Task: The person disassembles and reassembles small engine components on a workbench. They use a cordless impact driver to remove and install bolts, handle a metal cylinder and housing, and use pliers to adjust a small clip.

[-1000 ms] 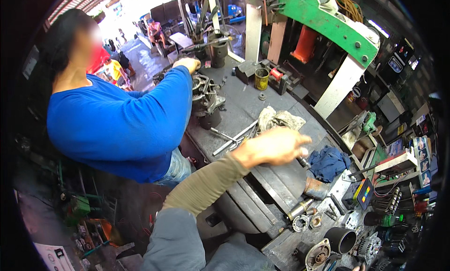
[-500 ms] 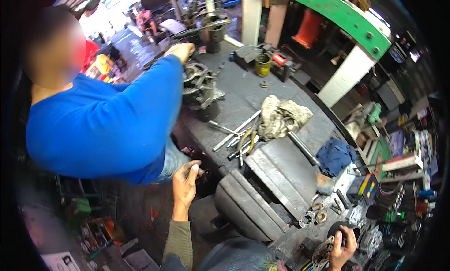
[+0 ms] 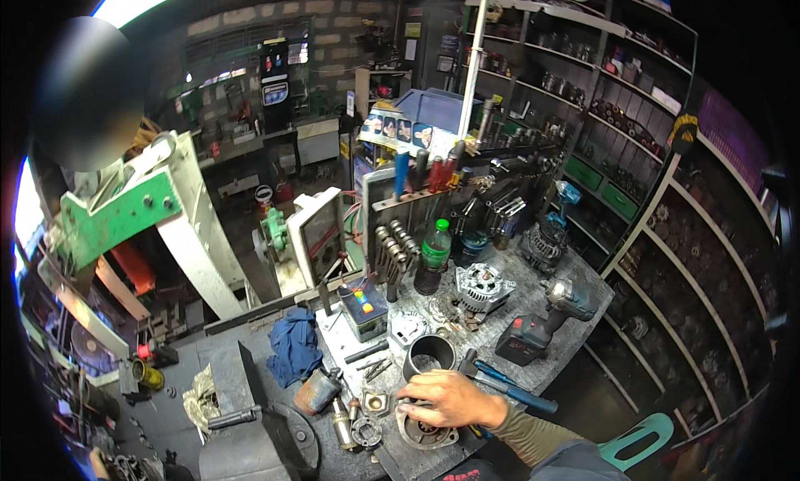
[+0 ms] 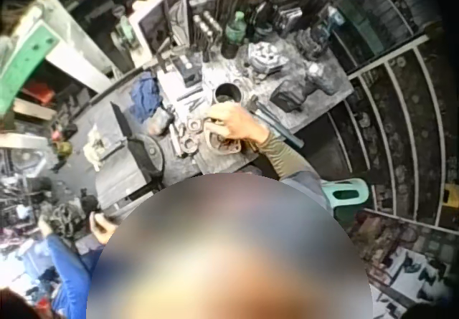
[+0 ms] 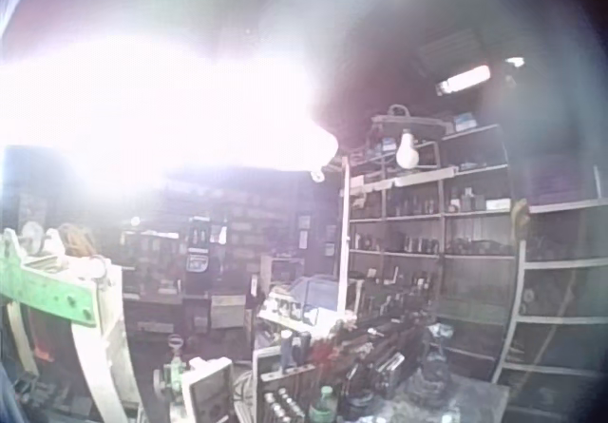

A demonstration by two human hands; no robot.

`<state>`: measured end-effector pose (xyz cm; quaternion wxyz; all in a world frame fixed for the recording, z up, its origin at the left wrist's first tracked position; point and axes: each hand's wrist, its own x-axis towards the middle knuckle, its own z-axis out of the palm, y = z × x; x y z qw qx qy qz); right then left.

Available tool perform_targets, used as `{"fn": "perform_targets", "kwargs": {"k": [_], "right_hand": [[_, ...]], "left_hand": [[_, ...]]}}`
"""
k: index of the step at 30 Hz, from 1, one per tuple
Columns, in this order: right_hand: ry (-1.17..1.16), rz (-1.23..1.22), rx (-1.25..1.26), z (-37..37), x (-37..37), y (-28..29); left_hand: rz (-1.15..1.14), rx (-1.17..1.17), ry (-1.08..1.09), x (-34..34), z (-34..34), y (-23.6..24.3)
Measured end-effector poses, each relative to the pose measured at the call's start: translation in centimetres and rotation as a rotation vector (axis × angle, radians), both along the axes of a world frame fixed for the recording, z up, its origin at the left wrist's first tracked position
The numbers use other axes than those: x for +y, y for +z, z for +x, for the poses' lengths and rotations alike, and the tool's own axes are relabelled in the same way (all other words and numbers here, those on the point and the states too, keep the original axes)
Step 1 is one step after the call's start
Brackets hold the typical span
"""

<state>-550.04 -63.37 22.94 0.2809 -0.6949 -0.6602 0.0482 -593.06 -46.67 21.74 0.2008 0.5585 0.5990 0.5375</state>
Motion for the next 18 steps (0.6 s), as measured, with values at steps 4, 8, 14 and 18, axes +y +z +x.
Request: {"fn": "perform_targets", "kwargs": {"k": [4, 8, 14, 18], "right_hand": [[-0.076, -0.011, 0.085, 4.0, -5.4, 2.3], [-0.104, 0.029, 0.126, 8.7, -10.4, 5.6], [0.012, -0.007, 0.048, 17.7, -16.9, 10.5], [0.131, 0.096, 0.076, 23.1, -19.3, 12.9]], "left_hand": [[0.135, 0.059, -0.051, -1.5, 5.8, 3.3], [0.180, 0.047, -0.131, -3.6, 11.8, 4.2], [0.099, -0.014, -0.238, -8.5, 21.9, 4.1], [0.065, 0.094, -0.282, -12.8, 28.1, 4.8]]}}
